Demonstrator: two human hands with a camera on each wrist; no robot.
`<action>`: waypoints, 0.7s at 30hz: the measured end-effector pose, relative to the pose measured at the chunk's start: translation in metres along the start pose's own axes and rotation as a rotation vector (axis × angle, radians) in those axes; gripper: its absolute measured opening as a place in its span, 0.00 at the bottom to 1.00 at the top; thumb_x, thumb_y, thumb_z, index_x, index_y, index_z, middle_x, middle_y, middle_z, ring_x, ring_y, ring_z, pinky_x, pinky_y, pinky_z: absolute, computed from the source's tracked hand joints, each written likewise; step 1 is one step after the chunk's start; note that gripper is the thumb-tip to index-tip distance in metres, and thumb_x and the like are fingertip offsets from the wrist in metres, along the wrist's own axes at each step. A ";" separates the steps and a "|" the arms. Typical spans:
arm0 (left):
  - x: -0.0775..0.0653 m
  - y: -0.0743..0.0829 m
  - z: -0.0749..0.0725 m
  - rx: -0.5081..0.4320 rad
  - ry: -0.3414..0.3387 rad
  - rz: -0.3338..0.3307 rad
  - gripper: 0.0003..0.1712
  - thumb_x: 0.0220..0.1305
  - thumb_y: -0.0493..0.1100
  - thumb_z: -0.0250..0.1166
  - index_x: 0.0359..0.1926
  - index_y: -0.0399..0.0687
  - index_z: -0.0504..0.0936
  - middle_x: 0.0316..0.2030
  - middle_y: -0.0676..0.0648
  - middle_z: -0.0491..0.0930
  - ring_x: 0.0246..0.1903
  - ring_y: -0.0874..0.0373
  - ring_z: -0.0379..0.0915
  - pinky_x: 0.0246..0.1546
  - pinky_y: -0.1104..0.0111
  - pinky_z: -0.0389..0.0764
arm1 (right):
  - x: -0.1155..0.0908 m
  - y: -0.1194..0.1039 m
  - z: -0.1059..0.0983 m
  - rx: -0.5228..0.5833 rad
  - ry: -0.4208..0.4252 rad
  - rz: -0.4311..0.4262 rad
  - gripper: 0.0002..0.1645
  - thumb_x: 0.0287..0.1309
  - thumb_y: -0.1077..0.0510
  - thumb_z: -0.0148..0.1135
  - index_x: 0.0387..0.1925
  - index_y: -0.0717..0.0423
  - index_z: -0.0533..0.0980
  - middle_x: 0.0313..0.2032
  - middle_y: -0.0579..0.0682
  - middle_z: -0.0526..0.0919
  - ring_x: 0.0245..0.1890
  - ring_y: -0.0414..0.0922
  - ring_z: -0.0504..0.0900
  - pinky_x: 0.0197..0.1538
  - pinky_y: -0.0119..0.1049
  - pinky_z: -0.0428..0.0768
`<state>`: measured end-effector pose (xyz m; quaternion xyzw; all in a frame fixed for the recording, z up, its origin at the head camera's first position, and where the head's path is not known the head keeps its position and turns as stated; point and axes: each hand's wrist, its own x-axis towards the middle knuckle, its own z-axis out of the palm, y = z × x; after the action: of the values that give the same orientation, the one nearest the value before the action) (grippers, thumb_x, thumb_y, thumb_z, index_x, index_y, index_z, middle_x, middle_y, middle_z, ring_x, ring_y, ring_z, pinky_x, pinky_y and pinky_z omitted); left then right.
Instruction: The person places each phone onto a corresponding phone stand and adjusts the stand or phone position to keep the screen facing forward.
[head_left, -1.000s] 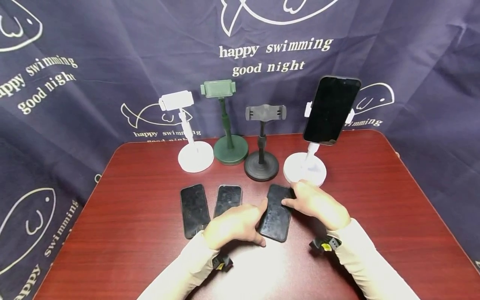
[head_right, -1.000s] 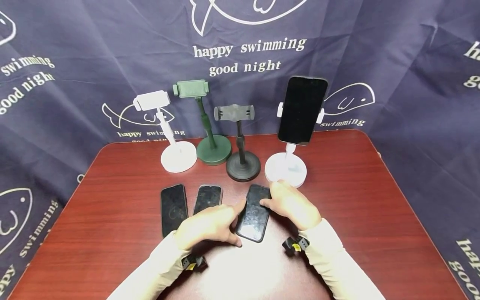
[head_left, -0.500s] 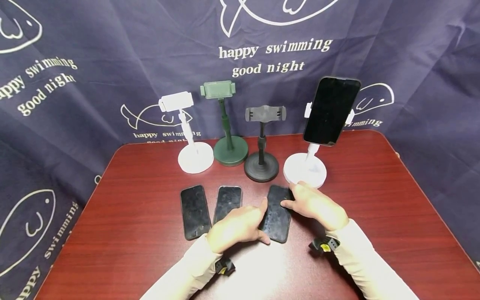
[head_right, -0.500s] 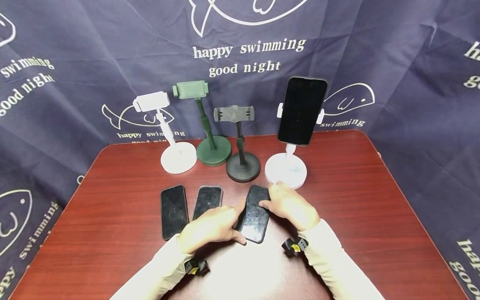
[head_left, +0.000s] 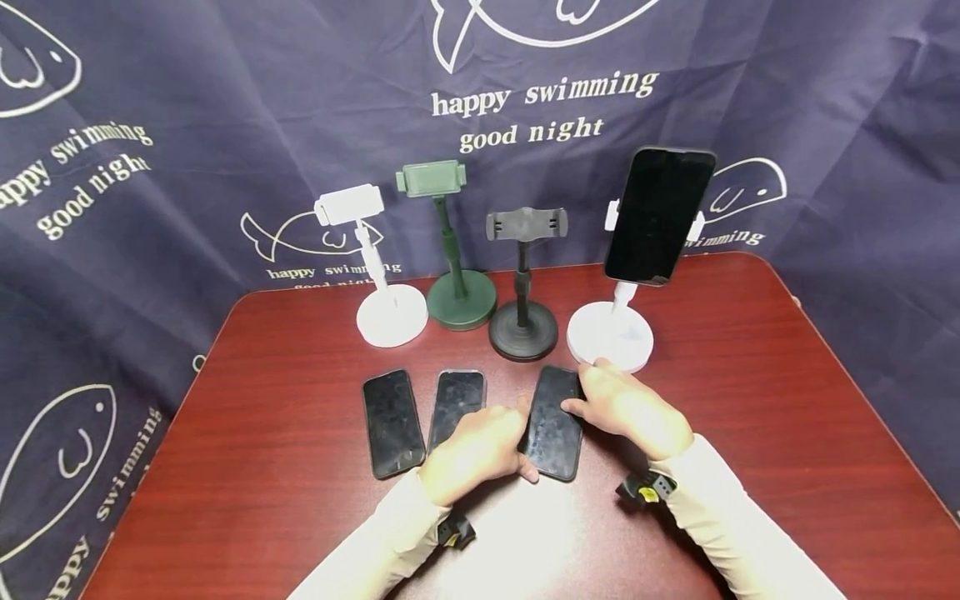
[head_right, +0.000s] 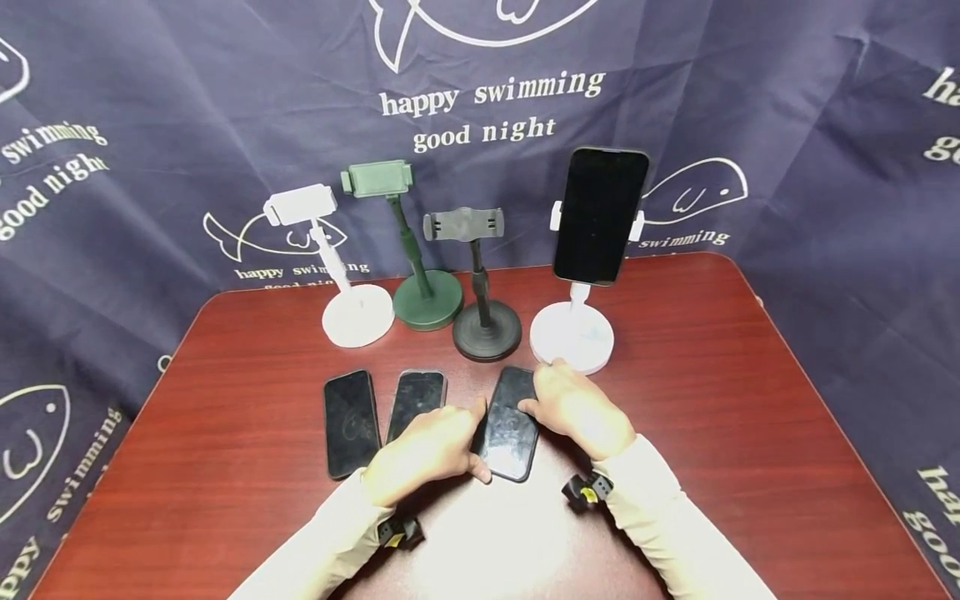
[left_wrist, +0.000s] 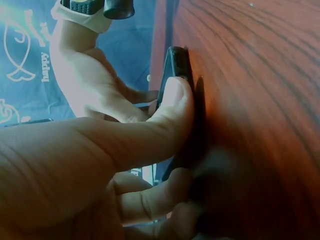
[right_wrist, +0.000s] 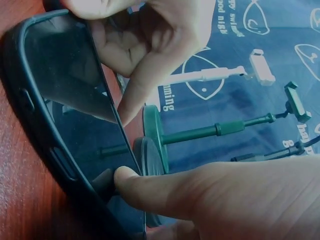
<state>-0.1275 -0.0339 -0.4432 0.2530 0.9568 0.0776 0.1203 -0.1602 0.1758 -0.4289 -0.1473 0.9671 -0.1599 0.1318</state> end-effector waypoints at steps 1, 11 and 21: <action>0.001 0.000 0.000 -0.007 -0.003 -0.006 0.50 0.33 0.63 0.86 0.57 0.49 0.77 0.38 0.44 0.88 0.36 0.51 0.87 0.28 0.58 0.83 | 0.000 0.000 0.000 -0.005 0.005 0.000 0.24 0.62 0.50 0.71 0.46 0.67 0.79 0.38 0.59 0.79 0.46 0.56 0.79 0.51 0.53 0.80; -0.004 0.000 0.000 -0.041 -0.036 -0.072 0.56 0.30 0.63 0.88 0.62 0.46 0.78 0.42 0.43 0.87 0.41 0.49 0.87 0.33 0.56 0.85 | -0.010 -0.015 -0.005 0.081 0.058 0.009 0.29 0.62 0.50 0.71 0.48 0.71 0.72 0.38 0.59 0.77 0.43 0.55 0.80 0.51 0.52 0.80; -0.001 0.004 -0.003 -0.023 0.001 -0.096 0.62 0.23 0.61 0.89 0.65 0.46 0.77 0.40 0.42 0.88 0.38 0.49 0.87 0.28 0.58 0.83 | -0.009 -0.013 -0.014 0.311 0.083 0.025 0.27 0.63 0.51 0.69 0.48 0.65 0.66 0.35 0.58 0.80 0.37 0.52 0.82 0.46 0.48 0.79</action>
<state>-0.1253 -0.0314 -0.4394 0.2056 0.9669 0.0829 0.1264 -0.1535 0.1710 -0.4096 -0.1063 0.9370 -0.3121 0.1149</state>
